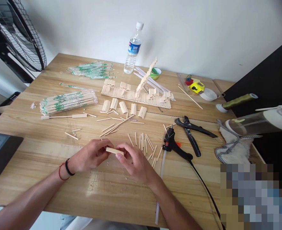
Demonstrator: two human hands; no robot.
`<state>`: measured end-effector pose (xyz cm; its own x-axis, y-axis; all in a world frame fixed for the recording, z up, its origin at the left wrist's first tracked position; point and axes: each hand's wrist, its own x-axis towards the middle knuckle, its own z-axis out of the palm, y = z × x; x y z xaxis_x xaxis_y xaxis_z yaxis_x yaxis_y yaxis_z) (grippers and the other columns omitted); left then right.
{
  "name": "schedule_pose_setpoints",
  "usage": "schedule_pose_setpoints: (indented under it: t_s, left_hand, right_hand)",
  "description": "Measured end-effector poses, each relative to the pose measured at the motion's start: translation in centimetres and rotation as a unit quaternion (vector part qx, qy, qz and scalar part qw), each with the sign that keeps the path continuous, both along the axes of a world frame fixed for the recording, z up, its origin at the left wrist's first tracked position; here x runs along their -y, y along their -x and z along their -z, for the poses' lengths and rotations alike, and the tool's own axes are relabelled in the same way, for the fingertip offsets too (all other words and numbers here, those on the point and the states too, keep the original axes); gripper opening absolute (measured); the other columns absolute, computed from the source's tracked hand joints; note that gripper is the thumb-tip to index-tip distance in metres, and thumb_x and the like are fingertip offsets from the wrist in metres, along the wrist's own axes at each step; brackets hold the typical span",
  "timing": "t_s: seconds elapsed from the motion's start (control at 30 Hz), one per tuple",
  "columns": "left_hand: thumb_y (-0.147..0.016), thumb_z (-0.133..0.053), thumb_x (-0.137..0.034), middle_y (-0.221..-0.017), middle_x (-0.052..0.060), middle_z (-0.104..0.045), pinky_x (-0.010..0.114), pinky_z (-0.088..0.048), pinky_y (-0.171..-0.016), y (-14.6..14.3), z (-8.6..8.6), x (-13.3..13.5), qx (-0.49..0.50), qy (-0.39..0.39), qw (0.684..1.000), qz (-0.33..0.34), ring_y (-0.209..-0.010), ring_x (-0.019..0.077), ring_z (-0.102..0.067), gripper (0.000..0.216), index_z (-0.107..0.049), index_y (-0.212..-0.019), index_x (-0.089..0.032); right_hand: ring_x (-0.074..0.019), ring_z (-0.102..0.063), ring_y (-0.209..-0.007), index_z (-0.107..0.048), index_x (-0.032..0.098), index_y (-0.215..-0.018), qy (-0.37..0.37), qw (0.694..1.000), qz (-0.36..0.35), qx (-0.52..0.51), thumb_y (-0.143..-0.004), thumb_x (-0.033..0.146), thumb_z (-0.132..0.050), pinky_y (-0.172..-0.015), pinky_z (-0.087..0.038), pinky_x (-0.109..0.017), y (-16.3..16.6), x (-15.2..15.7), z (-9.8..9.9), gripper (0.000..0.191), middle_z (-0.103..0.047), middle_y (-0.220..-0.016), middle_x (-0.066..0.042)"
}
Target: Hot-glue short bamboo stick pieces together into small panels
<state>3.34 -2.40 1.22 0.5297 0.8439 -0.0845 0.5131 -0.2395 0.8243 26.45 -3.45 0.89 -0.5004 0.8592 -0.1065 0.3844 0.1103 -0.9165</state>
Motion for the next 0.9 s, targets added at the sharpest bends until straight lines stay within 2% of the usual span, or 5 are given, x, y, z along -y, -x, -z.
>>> schedule_pose_setpoints:
  t_s: [0.4,0.9]
  left_hand:
    - [-0.088,-0.051,-0.009,-0.076,-0.001,-0.06,0.023,-0.037,-0.061,-0.03,-0.09,-0.05,0.003,0.004,1.0,0.0,-0.064,0.0124,-0.051,0.029,-0.072,-0.106,-0.017]
    - [-0.089,-0.052,-0.009,-0.075,-0.001,-0.06,0.024,-0.037,-0.06,-0.07,-0.07,-0.06,0.011,0.003,1.0,-0.003,-0.063,0.0125,-0.05,0.026,-0.072,-0.103,-0.017]
  right_hand:
    - [-0.0193,-0.064,-0.084,-0.067,0.022,-0.115,0.0,1.0,0.002,-0.008,-0.104,0.041,-0.056,-0.077,-0.051,-0.031,0.06,-0.01,-0.18,0.025,-0.073,-0.098,-0.004]
    - [-0.0196,-0.064,-0.084,-0.067,0.022,-0.116,0.005,1.0,0.005,-0.002,-0.105,0.042,-0.055,-0.074,-0.05,-0.031,0.03,0.1,0.05,0.026,-0.07,-0.093,-0.003]
